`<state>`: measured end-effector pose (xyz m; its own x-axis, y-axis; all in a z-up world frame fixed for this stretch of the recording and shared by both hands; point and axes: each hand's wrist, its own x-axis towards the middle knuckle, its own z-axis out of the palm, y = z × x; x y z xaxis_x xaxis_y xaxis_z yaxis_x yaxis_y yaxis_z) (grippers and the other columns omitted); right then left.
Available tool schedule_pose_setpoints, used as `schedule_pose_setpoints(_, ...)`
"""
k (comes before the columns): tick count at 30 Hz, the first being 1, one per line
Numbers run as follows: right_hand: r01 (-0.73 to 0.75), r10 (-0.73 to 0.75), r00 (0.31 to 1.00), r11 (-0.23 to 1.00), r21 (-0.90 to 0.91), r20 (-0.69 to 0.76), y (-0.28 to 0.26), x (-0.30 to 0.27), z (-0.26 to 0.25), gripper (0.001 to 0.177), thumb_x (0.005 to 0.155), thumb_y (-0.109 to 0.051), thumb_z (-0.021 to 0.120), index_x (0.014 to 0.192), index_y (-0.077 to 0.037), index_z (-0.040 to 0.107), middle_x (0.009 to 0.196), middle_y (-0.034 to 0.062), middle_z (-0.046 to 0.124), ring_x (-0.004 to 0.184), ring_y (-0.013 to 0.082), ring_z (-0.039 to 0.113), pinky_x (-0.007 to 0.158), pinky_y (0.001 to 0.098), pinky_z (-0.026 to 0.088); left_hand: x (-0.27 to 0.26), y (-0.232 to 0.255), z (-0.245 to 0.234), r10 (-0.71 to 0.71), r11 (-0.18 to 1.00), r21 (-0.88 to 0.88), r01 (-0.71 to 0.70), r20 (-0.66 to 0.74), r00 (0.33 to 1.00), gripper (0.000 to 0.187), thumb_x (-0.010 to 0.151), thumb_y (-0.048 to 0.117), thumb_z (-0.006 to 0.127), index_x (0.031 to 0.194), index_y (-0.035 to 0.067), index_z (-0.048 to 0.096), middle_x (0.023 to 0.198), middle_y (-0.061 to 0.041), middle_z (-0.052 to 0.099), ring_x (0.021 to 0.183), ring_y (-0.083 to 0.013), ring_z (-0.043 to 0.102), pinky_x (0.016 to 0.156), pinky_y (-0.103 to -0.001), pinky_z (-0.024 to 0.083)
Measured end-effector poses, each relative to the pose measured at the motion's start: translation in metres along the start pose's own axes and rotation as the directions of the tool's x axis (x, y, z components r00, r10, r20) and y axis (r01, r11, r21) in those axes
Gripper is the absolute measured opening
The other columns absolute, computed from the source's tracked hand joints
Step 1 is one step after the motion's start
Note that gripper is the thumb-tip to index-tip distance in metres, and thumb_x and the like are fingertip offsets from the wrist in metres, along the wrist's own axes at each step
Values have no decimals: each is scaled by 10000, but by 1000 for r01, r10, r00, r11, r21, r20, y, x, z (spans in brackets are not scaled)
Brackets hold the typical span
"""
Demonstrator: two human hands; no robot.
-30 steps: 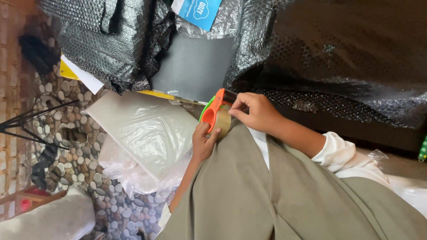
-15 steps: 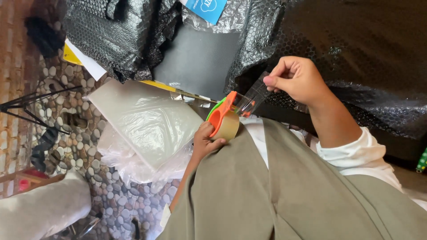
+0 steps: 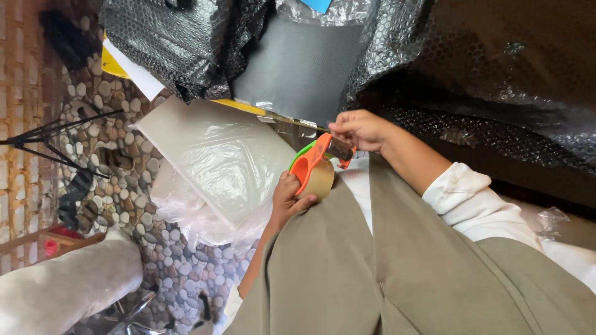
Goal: Wrapping a green tote bag in black bubble wrap and securing it with tape from a dispenser.
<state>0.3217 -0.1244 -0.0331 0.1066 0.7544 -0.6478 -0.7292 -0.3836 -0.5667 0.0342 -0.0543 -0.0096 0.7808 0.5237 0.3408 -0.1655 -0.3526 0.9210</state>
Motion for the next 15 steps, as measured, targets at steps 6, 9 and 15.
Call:
schedule_pose_setpoints(6, 90, -208, 951, 894, -440, -228, 106, 23, -44, 128, 814, 27, 638, 933, -20, 624, 624, 108, 619, 502, 142, 619, 454, 211, 504, 16, 31, -45, 146, 976, 166, -144, 3, 989, 532, 794, 459, 891, 684, 88, 526, 761, -86, 462, 762, -347, 517, 894, -492, 456)
schedule_pose_setpoints(9, 142, -489, 853, 554, -821, -183, 74, -8, -48, 124, 789, -182, 815, 845, -170, 705, 711, 7, 704, 634, 147, 676, 555, 269, 516, 8, 0, -73, 51, 963, 265, -44, -22, 998, 512, 834, 378, 873, 754, 40, 497, 776, -124, 453, 728, -395, 533, 883, -540, 469)
schedule_pose_setpoints(15, 72, -635, 768, 204, -976, -76, 64, -19, -44, 297, 731, -175, 912, 846, -136, 641, 753, 8, 627, 734, 208, 713, 685, 315, 558, 88, -22, -106, 53, 948, 316, -46, -14, 998, 450, 861, 339, 874, 769, 43, 548, 801, -123, 488, 767, -404, 550, 790, -492, 469)
